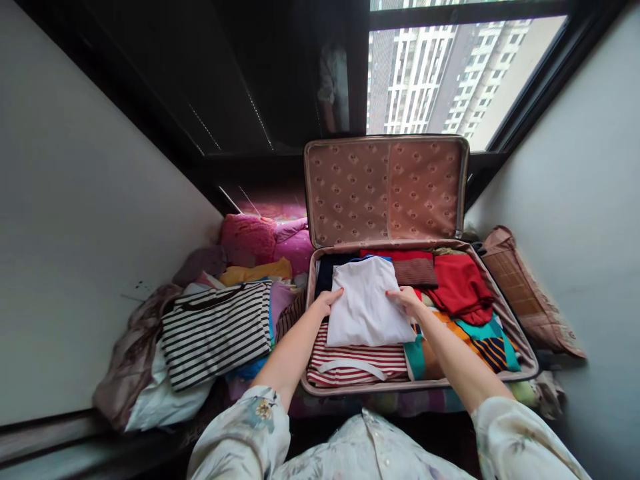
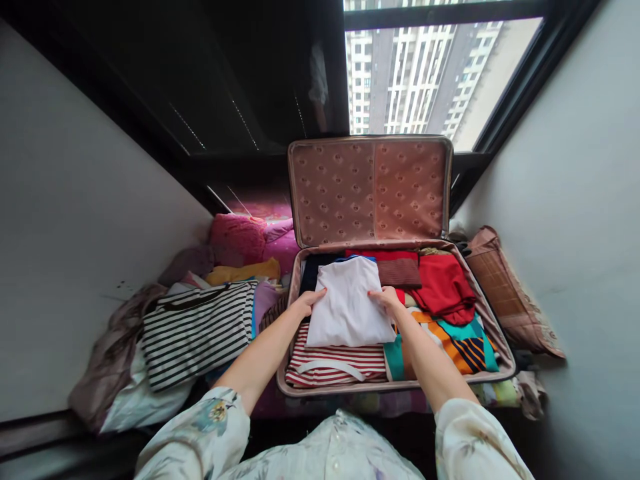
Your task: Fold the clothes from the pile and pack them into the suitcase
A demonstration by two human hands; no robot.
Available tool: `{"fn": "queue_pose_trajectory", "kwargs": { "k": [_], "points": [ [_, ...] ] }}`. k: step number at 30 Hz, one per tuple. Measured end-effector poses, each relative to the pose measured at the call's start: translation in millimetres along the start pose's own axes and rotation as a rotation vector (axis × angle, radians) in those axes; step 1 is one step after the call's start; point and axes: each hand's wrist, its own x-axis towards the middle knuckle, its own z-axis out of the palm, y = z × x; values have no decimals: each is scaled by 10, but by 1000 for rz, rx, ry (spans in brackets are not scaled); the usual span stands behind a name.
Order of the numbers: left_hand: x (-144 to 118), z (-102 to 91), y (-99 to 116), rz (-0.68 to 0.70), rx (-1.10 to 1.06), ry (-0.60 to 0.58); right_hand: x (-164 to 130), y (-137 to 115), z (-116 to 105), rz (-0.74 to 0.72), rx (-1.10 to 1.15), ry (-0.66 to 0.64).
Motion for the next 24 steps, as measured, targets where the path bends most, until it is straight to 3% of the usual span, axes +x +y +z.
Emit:
{"fn": "queue_pose_trajectory", "kwargs": {
  "k": [7, 11, 16, 18, 20, 24],
  "points": [
    [-354, -122, 205, 23, -73, -149, -226, -328, -55, 11, 178, -157],
    [-666, -282, 496, 270, -81, -259, -397, -595, -197, -97, 269, -213],
    [-1061, -395, 821, 592, -35, -360, -633, -897, -280, -336, 301, -303],
    [-1169, -421, 745, 642, -31, -369, -724, -825, -241, -364, 304, -295],
    [-1222, -439, 502, 617, -28, -317, -805, -570, -166, -327, 270, -260],
    [-1231, -446, -279, 401, 221, -4, -963, 281, -13, -169, 43, -140]
  ]
}}
